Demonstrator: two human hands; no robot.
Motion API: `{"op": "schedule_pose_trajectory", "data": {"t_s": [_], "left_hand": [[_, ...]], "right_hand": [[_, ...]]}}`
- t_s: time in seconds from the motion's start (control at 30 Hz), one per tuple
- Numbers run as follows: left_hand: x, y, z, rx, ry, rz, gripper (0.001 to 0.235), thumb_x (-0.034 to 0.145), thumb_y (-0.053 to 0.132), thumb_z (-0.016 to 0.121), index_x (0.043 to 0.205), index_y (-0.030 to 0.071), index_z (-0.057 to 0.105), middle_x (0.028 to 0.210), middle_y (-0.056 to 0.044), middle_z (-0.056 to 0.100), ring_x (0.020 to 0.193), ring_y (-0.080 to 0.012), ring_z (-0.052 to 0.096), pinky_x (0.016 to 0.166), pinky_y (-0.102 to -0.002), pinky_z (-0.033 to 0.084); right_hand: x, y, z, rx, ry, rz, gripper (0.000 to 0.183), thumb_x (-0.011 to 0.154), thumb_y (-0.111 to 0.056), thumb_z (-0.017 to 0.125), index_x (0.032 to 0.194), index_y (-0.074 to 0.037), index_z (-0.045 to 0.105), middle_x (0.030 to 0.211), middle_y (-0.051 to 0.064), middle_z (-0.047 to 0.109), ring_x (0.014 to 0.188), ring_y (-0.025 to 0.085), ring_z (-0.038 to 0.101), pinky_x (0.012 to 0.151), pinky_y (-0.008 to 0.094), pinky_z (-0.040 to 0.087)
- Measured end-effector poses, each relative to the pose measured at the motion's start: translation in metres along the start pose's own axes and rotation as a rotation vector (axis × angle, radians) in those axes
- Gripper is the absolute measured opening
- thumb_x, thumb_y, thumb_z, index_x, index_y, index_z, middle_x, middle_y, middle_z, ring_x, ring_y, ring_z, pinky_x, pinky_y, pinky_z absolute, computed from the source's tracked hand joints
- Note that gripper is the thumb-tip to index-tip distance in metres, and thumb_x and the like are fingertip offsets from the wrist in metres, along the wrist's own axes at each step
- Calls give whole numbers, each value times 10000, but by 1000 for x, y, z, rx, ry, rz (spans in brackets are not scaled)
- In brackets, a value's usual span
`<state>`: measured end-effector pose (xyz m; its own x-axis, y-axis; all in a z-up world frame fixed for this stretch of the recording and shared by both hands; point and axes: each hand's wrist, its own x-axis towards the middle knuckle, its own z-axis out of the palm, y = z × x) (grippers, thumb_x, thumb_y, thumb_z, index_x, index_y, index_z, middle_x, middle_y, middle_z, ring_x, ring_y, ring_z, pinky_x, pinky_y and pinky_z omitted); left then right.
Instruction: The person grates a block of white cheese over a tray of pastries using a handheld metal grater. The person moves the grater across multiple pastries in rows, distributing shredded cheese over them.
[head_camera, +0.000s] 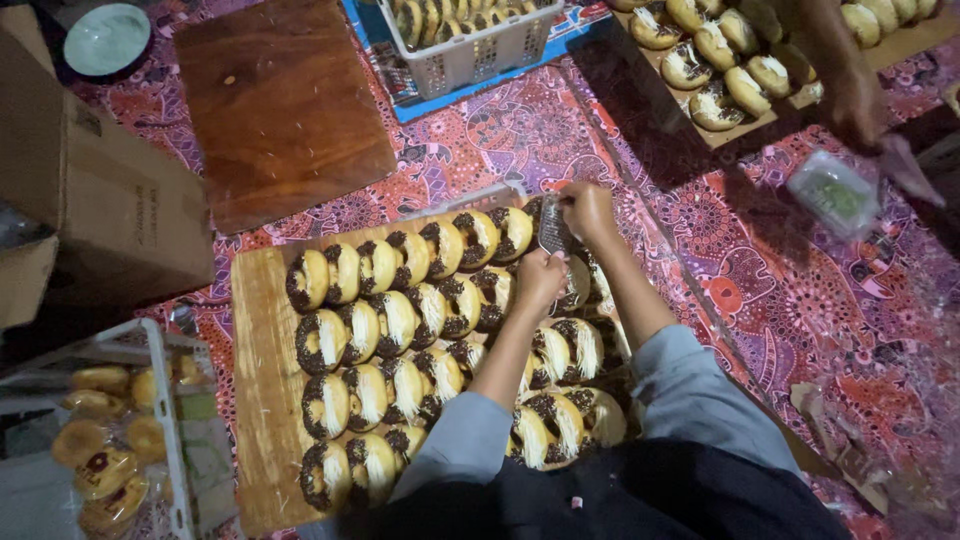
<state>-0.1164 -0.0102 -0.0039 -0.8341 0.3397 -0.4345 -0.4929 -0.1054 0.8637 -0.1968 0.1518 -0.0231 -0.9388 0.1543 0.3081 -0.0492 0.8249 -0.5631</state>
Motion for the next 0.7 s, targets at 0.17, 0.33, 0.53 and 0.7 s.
{"op": "schedule_pose_trajectory", "data": {"t_s": [0.17, 0.33, 0.53, 0.7], "left_hand": [[4, 1, -1, -45, -11, -7, 171, 1036, 135, 535, 964, -10, 591, 672, 8, 534, 493, -75, 454, 417, -259, 376], [-1, 0, 5, 21, 13, -5, 172, 1025, 126, 541, 960, -15, 617, 669, -8, 557, 495, -80, 472, 415, -261, 378], [9, -4, -3, -11, 33, 21, 208, 1042, 137, 566, 940, -44, 565, 665, -18, 549, 487, -89, 470, 402, -272, 378], [3, -14, 7, -15, 36, 25, 194, 1030, 138, 572, 937, -29, 602, 653, -21, 557, 472, -91, 474, 397, -273, 380]], "right_hand": [[-7, -5, -4, -25, -31, -24, 196, 768, 19, 748, 912, -91, 823, 887, 169, 759, 725, 329, 730, 713, 418, 586], [8, -10, -6, 11, 48, 15, 213, 775, 29, 738, 932, -91, 819, 900, 155, 765, 723, 304, 737, 716, 401, 591], [-24, -24, -10, 134, -59, 76, 140, 821, -3, 745, 912, -91, 805, 913, 138, 769, 722, 275, 754, 707, 386, 595], [-14, -13, -8, 56, 97, -86, 164, 765, 32, 747, 906, -39, 793, 932, 180, 758, 811, 325, 738, 763, 403, 588]]}}
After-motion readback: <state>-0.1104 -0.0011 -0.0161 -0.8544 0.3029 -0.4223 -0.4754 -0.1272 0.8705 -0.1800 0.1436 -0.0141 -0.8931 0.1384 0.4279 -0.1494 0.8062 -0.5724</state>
